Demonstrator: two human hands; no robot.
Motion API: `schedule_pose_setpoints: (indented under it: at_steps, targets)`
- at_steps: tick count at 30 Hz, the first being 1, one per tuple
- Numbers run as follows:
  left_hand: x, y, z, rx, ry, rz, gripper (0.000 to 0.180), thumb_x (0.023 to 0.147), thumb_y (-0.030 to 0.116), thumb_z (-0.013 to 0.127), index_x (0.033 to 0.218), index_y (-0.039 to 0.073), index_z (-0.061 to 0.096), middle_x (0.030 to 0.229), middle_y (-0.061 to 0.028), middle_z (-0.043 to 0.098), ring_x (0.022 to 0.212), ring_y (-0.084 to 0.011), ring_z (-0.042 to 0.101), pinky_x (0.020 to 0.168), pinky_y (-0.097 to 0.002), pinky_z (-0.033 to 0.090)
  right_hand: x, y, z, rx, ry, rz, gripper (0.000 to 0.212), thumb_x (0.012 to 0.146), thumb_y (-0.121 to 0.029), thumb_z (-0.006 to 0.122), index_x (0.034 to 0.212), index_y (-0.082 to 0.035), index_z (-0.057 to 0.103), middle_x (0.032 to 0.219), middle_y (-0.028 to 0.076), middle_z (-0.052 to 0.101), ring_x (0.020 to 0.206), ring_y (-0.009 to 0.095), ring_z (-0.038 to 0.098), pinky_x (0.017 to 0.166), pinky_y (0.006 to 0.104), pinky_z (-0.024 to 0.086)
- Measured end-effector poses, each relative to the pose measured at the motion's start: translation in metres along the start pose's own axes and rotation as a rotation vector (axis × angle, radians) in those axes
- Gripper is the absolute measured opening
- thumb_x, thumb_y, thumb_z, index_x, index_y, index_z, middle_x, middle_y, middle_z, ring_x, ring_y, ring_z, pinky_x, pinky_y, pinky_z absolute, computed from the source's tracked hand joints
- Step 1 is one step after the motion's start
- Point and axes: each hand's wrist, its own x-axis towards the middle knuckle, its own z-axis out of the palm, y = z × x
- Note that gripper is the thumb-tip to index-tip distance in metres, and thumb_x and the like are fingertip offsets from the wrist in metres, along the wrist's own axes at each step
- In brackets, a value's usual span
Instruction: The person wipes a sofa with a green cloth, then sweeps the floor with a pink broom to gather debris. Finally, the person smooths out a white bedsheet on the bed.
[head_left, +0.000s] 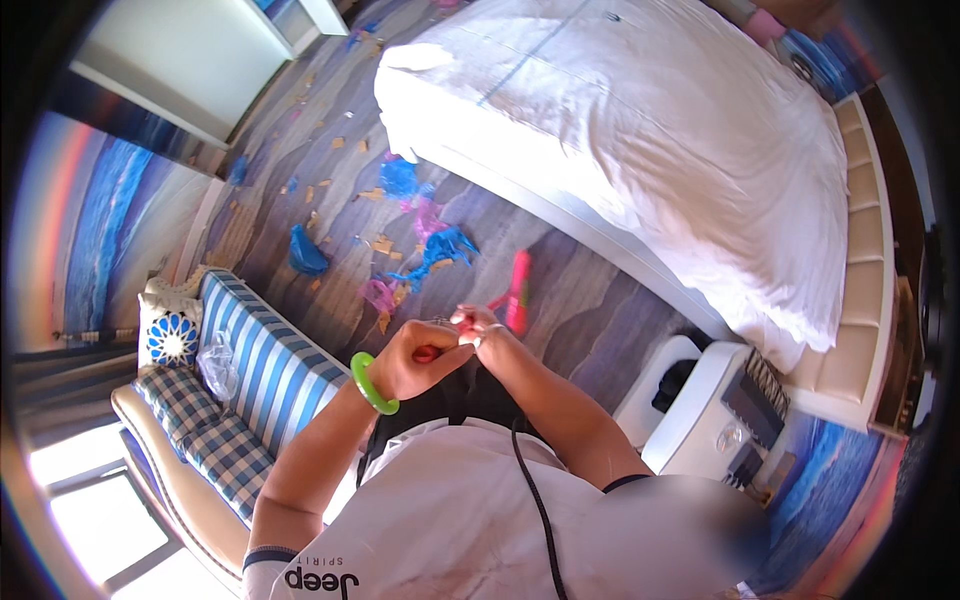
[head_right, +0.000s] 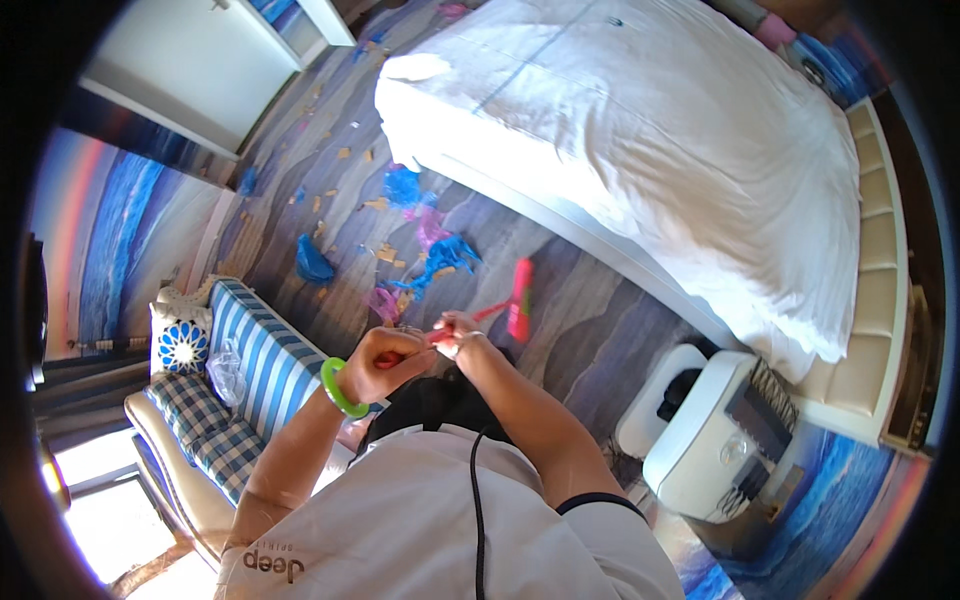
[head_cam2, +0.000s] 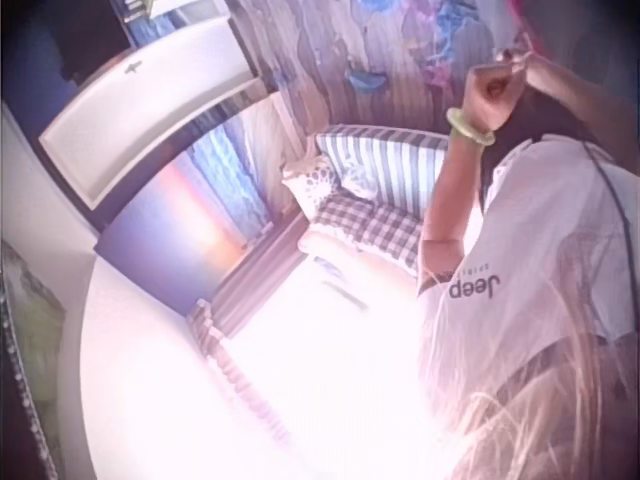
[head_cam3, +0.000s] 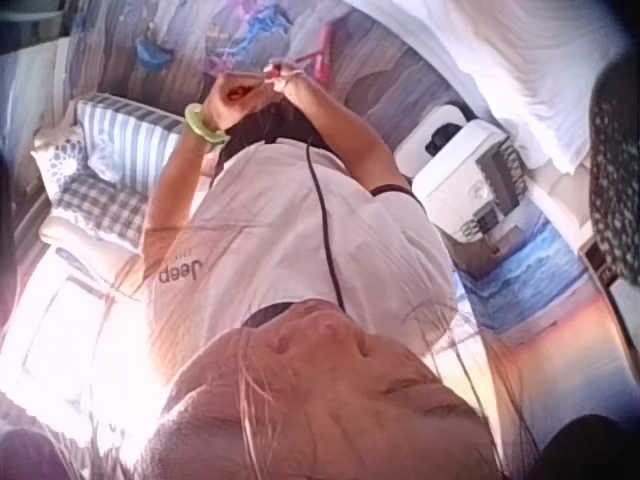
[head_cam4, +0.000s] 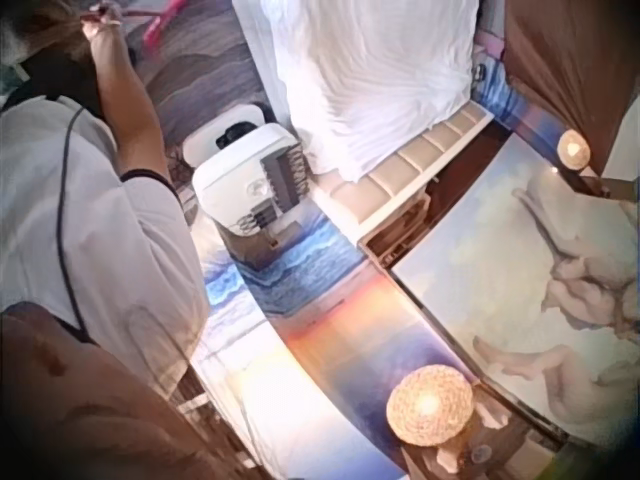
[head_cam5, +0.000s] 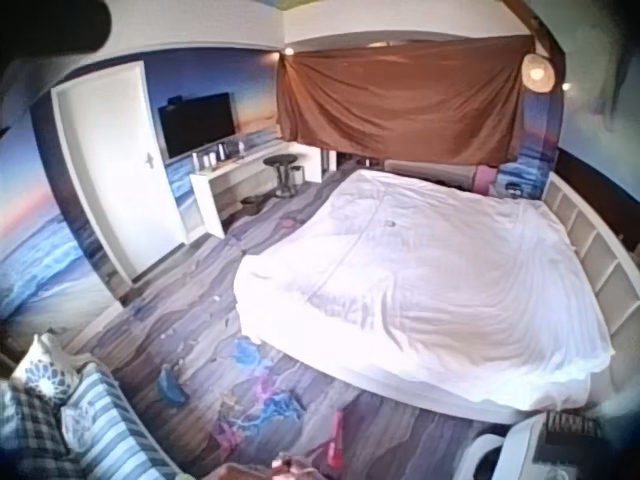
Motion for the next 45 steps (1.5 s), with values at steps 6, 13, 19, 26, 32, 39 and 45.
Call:
schedule_pose_setpoints:
  at_steps: [6, 13, 19, 26, 32, 39, 45]
  targets:
    - [-0.019, 0.037, -0.046, 0.059, 0.285, 0.28, 0.031, 0.08, -0.001, 0.06, 0.054, 0.001, 0.043, 0.051, -0.0068, 0.041, 0.048, -0.0222, 0.038, 0.054, -0.0348, 0.031, 0.003, 0.027, 0.11, -0.085, -0.177, 0.053, 0.025, 0.091, -0.018, 0.056, 0.072, -0.012, 0.04, 0.057, -0.001, 0.043, 0.051, 0.012, 0.045, 0.05, 0.0243, 0.04]
    - [-0.017, -0.007, -0.065, -0.256, 0.175, 0.155, 0.03, 0.086, 0.004, 0.058, 0.058, 0.001, 0.048, 0.059, -0.0086, 0.046, 0.056, -0.021, 0.044, 0.058, -0.0344, 0.036, -0.019, -0.014, 0.054, -0.343, -0.092, 0.035, 0.036, 0.089, -0.019, 0.055, 0.057, -0.016, 0.039, 0.052, 0.0, 0.04, 0.052, 0.015, 0.041, 0.057, 0.0284, 0.037]
    - [0.014, -0.124, -0.105, -0.448, 0.111, 0.152, 0.033, 0.086, 0.01, 0.063, 0.06, 0.0, 0.045, 0.058, -0.0104, 0.039, 0.055, -0.0169, 0.038, 0.055, -0.0326, 0.034, 0.034, -0.039, 0.033, -0.932, 0.025, -0.077, 0.026, 0.086, -0.027, 0.054, 0.067, -0.01, 0.052, 0.063, -0.001, 0.052, 0.059, 0.016, 0.054, 0.06, 0.0308, 0.048]
    - [-0.036, -0.073, -0.291, -0.005, 0.268, 0.049, 0.033, 0.081, 0.004, 0.062, 0.055, 0.001, 0.042, 0.049, -0.0092, 0.035, 0.046, -0.0203, 0.036, 0.048, -0.0342, 0.03, 0.219, 0.063, 0.23, -0.442, -0.157, 0.298, 0.034, 0.087, -0.015, 0.054, 0.057, -0.013, 0.038, 0.052, 0.001, 0.043, 0.046, 0.012, 0.044, 0.046, 0.0222, 0.043]
    - [-0.071, -0.043, -0.327, 0.078, 0.482, 0.299, 0.029, 0.074, -0.004, 0.062, 0.053, 0.003, 0.043, 0.051, -0.0083, 0.041, 0.05, -0.0262, 0.045, 0.06, -0.037, 0.038, 0.205, 0.109, 0.305, -0.28, -0.147, 0.34, 0.026, 0.091, -0.019, 0.055, 0.071, -0.012, 0.041, 0.059, 0.0, 0.044, 0.053, 0.012, 0.047, 0.053, 0.0248, 0.045]
    - [-0.038, -0.112, -0.297, -0.341, 0.413, 0.195, 0.026, 0.085, 0.008, 0.06, 0.063, 0.0, 0.049, 0.056, -0.0096, 0.041, 0.053, -0.0177, 0.039, 0.055, -0.0321, 0.036, 0.191, -0.002, 0.213, -0.496, 0.186, 0.413, 0.033, 0.088, -0.026, 0.054, 0.061, -0.011, 0.043, 0.06, 0.001, 0.046, 0.056, 0.015, 0.046, 0.057, 0.0301, 0.041]
    - [-0.013, -0.167, -0.346, -0.255, 0.59, 0.306, 0.022, 0.081, 0.007, 0.061, 0.063, -0.002, 0.053, 0.058, -0.0117, 0.049, 0.052, -0.0188, 0.046, 0.052, -0.0313, 0.037, 0.293, 0.026, 0.261, -0.871, 0.197, 0.28, 0.032, 0.088, -0.024, 0.056, 0.061, -0.011, 0.043, 0.057, 0.002, 0.045, 0.051, 0.015, 0.046, 0.054, 0.029, 0.043]
